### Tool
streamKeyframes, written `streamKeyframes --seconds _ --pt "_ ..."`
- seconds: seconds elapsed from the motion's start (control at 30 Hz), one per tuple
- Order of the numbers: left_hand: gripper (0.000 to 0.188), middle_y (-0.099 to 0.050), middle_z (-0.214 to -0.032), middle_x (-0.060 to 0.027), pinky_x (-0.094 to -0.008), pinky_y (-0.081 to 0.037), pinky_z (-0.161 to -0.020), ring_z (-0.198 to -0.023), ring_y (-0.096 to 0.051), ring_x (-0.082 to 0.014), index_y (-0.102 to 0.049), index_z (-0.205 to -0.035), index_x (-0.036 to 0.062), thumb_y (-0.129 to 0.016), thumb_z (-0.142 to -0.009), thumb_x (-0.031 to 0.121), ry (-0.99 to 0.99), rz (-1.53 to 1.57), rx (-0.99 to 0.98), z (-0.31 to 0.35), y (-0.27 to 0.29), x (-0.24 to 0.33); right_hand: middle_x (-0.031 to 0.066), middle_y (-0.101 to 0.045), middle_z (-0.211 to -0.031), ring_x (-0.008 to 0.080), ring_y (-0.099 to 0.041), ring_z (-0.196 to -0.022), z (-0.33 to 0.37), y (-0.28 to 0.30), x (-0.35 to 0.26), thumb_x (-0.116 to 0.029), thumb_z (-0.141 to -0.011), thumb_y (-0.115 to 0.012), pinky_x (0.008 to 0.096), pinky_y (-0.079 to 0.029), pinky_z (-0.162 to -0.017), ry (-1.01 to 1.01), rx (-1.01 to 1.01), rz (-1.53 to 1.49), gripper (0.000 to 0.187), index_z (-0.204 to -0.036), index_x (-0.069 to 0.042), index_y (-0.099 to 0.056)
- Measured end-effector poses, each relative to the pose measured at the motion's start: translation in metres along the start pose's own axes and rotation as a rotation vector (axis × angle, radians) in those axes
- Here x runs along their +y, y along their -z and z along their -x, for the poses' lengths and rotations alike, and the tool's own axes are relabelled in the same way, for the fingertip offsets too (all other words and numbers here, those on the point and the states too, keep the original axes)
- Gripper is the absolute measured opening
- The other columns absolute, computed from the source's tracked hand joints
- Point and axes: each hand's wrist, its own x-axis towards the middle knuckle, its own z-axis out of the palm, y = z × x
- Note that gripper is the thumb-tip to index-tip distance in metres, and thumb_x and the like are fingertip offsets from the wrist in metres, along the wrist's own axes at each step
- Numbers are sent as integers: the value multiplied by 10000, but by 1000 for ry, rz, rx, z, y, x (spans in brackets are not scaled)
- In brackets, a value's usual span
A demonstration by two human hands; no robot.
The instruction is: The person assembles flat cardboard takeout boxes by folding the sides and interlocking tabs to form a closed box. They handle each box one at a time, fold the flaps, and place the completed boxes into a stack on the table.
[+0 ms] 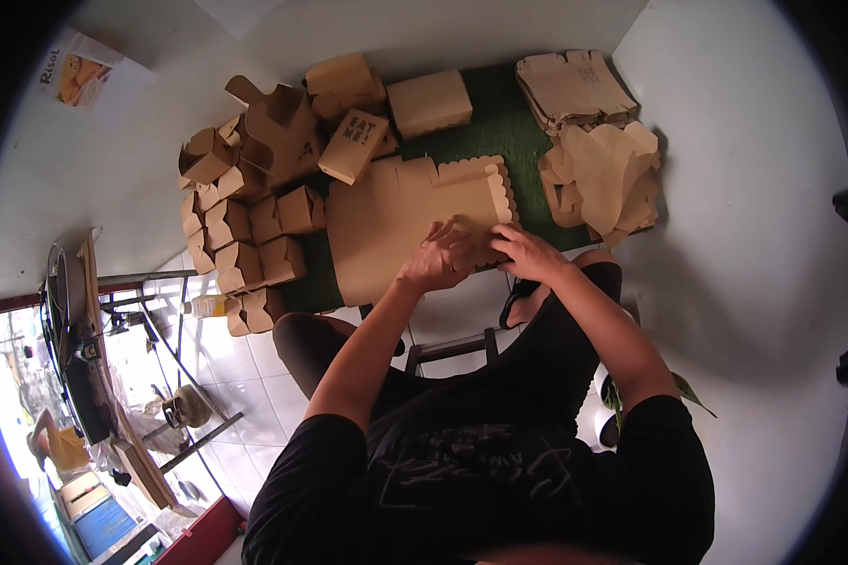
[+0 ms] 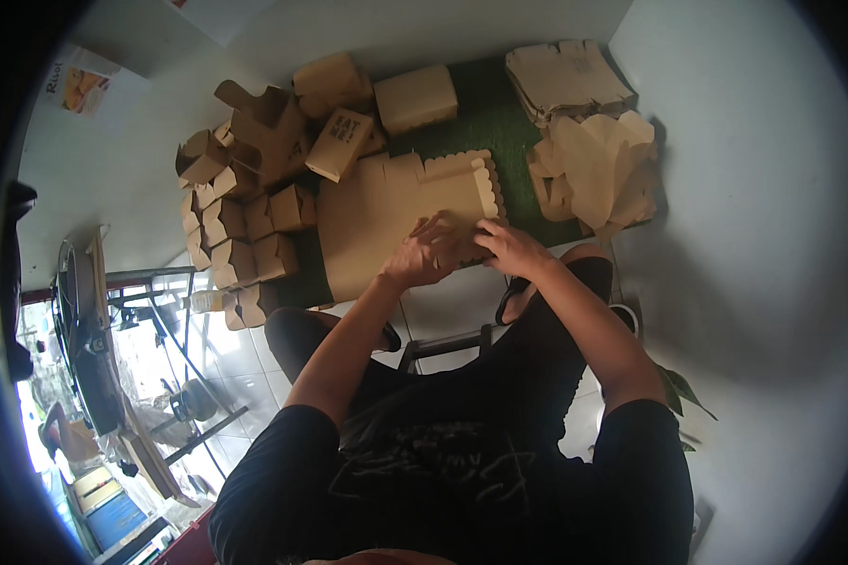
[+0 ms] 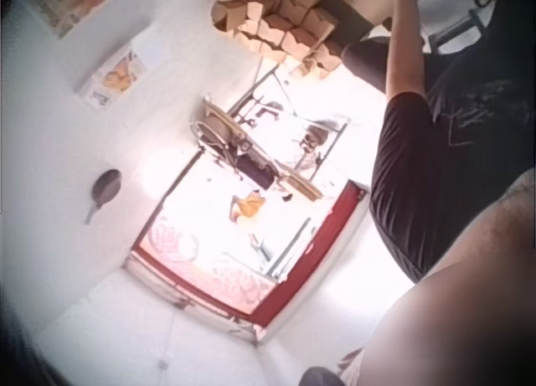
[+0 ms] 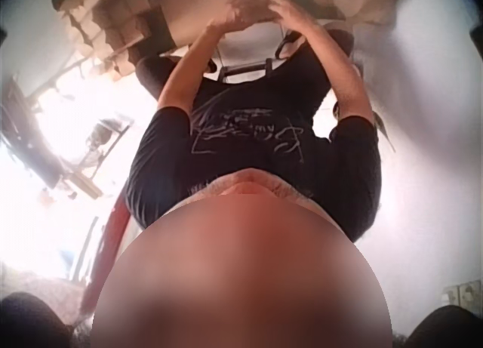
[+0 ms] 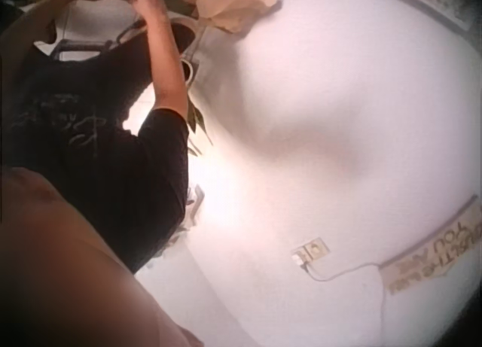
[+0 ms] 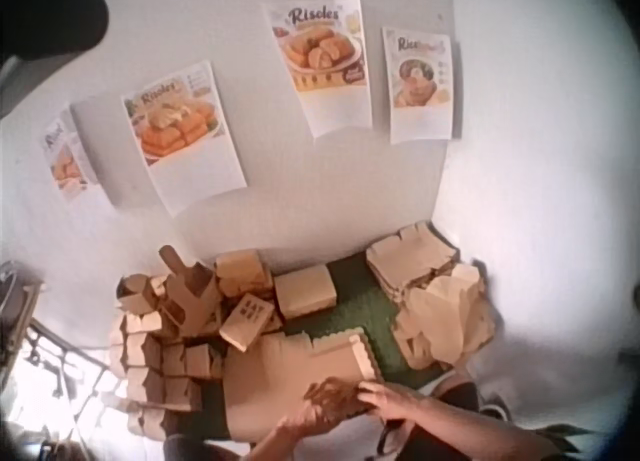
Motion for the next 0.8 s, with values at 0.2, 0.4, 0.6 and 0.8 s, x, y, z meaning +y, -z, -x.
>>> streamKeyframes --seconds 0.2,0.4,0.6,0.8 --pt "319 -772 -1369 -83 -733 -502 -1203 -1528 -633 -426 -845 -1216 180 -892 -922 293 -39 23 47 3 -8 -5 103 -669 -1379 372 -713 -1279 -5 -4 3 -84 -828 -954 473 -619 -1088 52 107 -31 412 -1200 -53 -782" --pt "169 -805 -1315 -39 -749 -459 -1235 -1493 -681 -314 -866 -1096 188 -868 -949 272 -47 -39 76 7 -9 1 86 -692 -1138 345 -743 -1117 -6 -6 -3 -104 -930 -874 476 -639 -969 28 75 30 169 -1073 -66 -793" --pt "168 -835 -1278 -50 -700 -460 -1243 -1398 -738 -294 -887 -1045 203 -919 -920 311 17 -57 112 10 -8 16 111 -714 -1055 366 -761 -1062 -9 -7 -6 -100 -967 -844 488 -632 -937 20 87 26 102 -1052 -63 -801" --pt "146 -834 -1287 -76 -550 -500 -1235 -1290 -768 -288 -918 -1022 182 -933 -915 280 91 32 158 7 -4 16 139 -747 -1027 388 -768 -1052 -14 -9 -4 -84 -972 -831 503 -630 -922 8 123 -9 73 -1010 -31 -797"
